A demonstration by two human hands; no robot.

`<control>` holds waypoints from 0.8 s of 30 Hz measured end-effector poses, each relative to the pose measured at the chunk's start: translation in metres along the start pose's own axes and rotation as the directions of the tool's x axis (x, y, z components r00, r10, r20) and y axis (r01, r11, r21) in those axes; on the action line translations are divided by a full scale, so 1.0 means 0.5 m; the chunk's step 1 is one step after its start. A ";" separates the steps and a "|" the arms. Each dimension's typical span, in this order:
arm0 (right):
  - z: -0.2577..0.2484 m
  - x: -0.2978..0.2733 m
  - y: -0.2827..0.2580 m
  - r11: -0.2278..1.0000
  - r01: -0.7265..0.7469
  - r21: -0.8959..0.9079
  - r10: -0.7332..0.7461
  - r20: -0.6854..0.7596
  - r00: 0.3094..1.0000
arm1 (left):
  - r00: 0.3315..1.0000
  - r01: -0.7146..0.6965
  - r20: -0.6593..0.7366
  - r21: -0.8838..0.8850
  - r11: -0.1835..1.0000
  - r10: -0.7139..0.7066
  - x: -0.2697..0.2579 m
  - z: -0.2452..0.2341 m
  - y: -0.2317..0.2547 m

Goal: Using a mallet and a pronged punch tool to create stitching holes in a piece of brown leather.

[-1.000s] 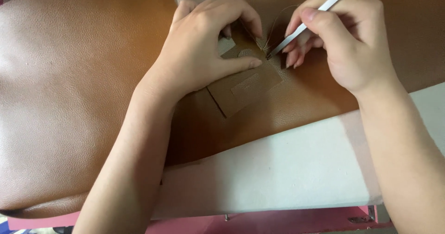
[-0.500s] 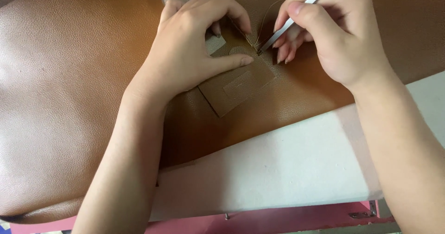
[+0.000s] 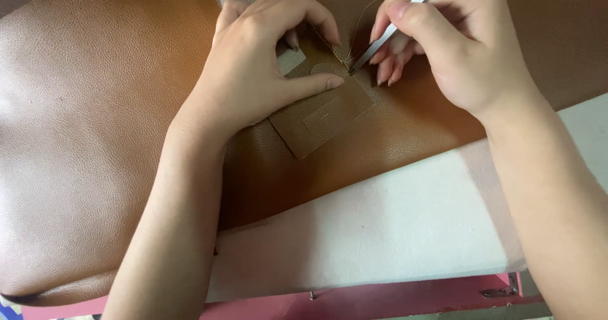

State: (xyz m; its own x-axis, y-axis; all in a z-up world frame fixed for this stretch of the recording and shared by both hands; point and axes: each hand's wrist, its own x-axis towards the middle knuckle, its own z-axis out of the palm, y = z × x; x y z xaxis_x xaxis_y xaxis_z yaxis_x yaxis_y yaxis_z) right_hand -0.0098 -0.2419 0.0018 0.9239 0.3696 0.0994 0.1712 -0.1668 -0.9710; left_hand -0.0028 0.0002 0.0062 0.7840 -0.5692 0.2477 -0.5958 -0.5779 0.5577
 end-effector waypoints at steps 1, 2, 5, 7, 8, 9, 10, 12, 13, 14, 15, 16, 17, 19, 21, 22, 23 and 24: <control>-0.001 0.000 -0.002 1.000 0.020 -0.016 -0.019 0.011 1.000 | 1.000 0.005 0.002 -0.001 1.000 -0.005 -0.001 -0.001 0.001; -0.003 -0.001 -0.003 0.999 0.039 -0.033 -0.038 0.022 0.999 | 1.000 0.009 0.004 -0.003 1.000 -0.009 0.000 -0.001 0.003; -0.002 -0.002 -0.004 0.998 0.043 -0.042 -0.043 0.014 0.999 | 1.000 0.020 0.002 -0.005 1.000 -0.020 0.000 0.000 0.004; -0.002 -0.003 -0.005 0.998 0.039 -0.045 -0.038 0.016 0.999 | 1.000 0.013 0.002 0.000 1.000 -0.013 -0.001 0.001 0.003; -0.003 -0.003 -0.006 0.998 0.038 -0.050 -0.037 0.020 0.999 | 1.000 0.007 -0.003 0.006 1.000 -0.007 0.000 0.001 0.002; -0.003 -0.003 -0.004 0.998 0.039 -0.049 -0.038 0.019 0.999 | 1.000 0.006 -0.003 0.007 1.000 -0.006 0.001 0.001 0.001; -0.003 -0.003 -0.003 0.997 0.057 -0.057 -0.055 0.034 0.998 | 1.000 0.000 -0.001 0.007 1.000 0.000 0.000 0.001 0.001; -0.002 -0.005 -0.004 0.995 0.076 -0.064 -0.073 0.048 0.996 | 1.000 -0.006 0.001 0.007 1.000 0.006 -0.001 0.000 0.003; 0.000 -0.006 -0.007 0.992 0.092 -0.089 -0.087 0.057 0.995 | 1.000 0.001 -0.002 0.003 1.000 -0.001 -0.001 -0.001 0.004; 0.001 -0.008 -0.010 0.988 0.107 -0.114 -0.099 0.067 0.993 | 1.000 0.008 -0.003 -0.001 1.000 -0.008 -0.002 -0.001 0.006; 0.002 -0.010 -0.011 0.988 0.106 -0.113 -0.099 0.065 0.993 | 1.000 0.008 -0.001 -0.001 1.000 -0.008 -0.002 -0.001 0.008; 0.002 -0.010 -0.012 0.984 0.121 -0.130 -0.111 0.080 0.991 | 1.000 0.018 0.001 -0.004 1.000 -0.018 -0.002 -0.001 0.008; 0.002 -0.010 -0.012 0.980 0.137 -0.147 -0.124 0.095 0.988 | 1.000 0.028 0.002 -0.006 1.000 -0.028 -0.001 -0.002 0.009; 0.001 -0.012 -0.012 0.977 0.142 -0.158 -0.127 0.101 0.987 | 0.999 0.032 0.008 -0.005 0.999 -0.032 -0.002 -0.001 0.009; -0.002 -0.010 -0.015 0.973 0.150 -0.174 -0.133 0.105 0.985 | 0.999 0.031 0.009 -0.004 1.000 -0.031 -0.001 -0.001 0.009; -0.004 -0.008 -0.015 0.978 0.127 -0.163 -0.110 0.114 0.987 | 0.999 0.032 0.011 -0.003 0.999 -0.032 -0.001 -0.001 0.009; -0.006 -0.007 -0.015 0.983 0.104 -0.153 -0.086 0.123 0.989 | 0.999 0.033 0.012 -0.002 0.999 -0.033 -0.001 -0.002 0.009; -0.011 -0.005 -0.014 0.983 0.104 -0.151 -0.086 0.120 0.989 | 0.999 0.032 0.015 -0.002 1.000 -0.032 -0.002 -0.001 0.007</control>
State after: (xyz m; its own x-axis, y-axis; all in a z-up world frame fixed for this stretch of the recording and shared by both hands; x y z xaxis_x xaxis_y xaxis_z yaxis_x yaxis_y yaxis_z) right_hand -0.0115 -0.2468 0.0093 0.8579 0.4896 0.1556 0.3159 -0.2639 -0.9113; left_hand -0.0055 -0.0012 0.0082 0.7996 -0.5596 0.2178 -0.5705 -0.5946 0.5665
